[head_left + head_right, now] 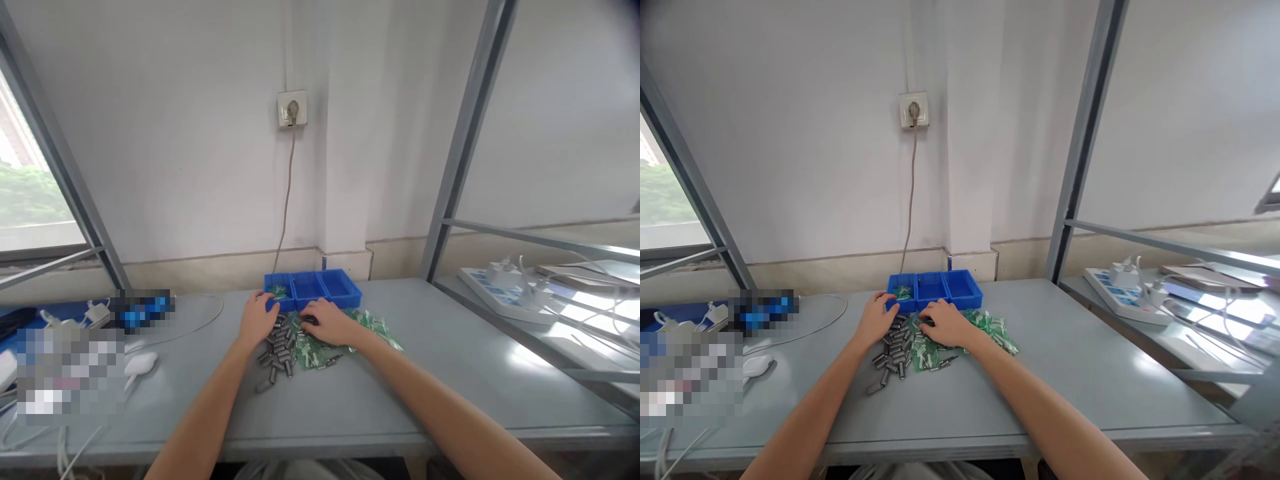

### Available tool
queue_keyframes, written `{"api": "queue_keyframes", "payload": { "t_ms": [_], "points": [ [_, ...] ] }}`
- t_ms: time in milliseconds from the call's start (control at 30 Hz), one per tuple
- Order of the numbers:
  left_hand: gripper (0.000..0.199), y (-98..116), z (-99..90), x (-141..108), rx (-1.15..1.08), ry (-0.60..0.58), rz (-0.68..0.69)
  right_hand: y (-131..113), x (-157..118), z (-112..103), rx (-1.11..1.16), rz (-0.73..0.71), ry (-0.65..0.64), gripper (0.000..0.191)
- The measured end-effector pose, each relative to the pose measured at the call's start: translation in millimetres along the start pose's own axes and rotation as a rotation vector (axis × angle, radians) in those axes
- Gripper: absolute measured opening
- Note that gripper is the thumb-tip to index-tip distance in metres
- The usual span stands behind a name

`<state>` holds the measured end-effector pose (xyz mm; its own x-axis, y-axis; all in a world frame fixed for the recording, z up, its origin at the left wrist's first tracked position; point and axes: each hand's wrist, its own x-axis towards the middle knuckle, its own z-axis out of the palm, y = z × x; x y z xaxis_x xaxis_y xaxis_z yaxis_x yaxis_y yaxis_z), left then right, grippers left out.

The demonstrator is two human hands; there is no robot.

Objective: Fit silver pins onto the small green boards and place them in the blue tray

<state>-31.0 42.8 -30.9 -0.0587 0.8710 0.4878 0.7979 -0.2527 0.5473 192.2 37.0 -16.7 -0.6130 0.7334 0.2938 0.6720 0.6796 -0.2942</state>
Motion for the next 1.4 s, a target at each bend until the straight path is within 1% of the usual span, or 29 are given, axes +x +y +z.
{"api": "queue_keyframes", "payload": {
  "t_ms": [100, 233, 333, 500, 733, 867, 967, 1067, 1233, 1300, 1400],
  "points": [
    [0.035, 2.3, 2.3, -5.4, 0.046, -0.033, -0.011, -1.4, 1.2, 4.4, -0.044, 0.022, 0.009, 0.035],
    [0.04, 6.8, 1.3, -8.5, 0.059, -0.042, -0.03, -5.1, 0.8, 6.1, -0.094, 0.008, -0.059, 0.038],
    [0.041, 10.6, -1.2, -8.3, 0.069, -0.043, -0.038, -6.9, 0.4, 5.1, -0.126, 0.022, -0.086, 0.04],
    [0.042, 12.6, -2.1, -6.2, 0.064, -0.083, -0.059, -9.8, 0.9, 2.0, -0.139, 0.036, -0.096, 0.037],
    [0.04, 11.2, 0.3, -7.3, 0.079, -0.069, -0.035, -11.4, 1.0, -0.4, -0.114, 0.026, -0.143, 0.039],
    [0.039, 15.8, -3.4, -8.2, 0.06, -0.048, -0.049, -12.5, 0.2, -0.4, -0.092, 0.026, -0.112, 0.035],
    [0.037, 17.3, -4.7, -7.1, 0.036, -0.028, -0.043, -14.7, 0.9, 0.6, -0.109, -0.005, -0.07, 0.029],
    [0.035, 16.1, -2.6, -5.3, 0.031, -0.005, -0.017, -15.1, 3.2, 2.8, -0.153, -0.048, -0.042, 0.029],
    [0.032, 15.0, 1.3, -6.3, 0.038, 0.019, 0.004, -10.9, 4.2, 4.8, -0.147, -0.081, -0.04, 0.025],
    [0.032, 16.2, 0.4, -7.8, 0.04, 0.024, 0.007, -9.2, 3.8, 4.3, -0.136, -0.094, -0.043, 0.023],
    [0.033, 18.6, -3.4, -8.4, 0.02, 0.017, -0.018, -8.2, 4.0, 2.6, -0.133, -0.111, -0.021, 0.026]
  ]
}}
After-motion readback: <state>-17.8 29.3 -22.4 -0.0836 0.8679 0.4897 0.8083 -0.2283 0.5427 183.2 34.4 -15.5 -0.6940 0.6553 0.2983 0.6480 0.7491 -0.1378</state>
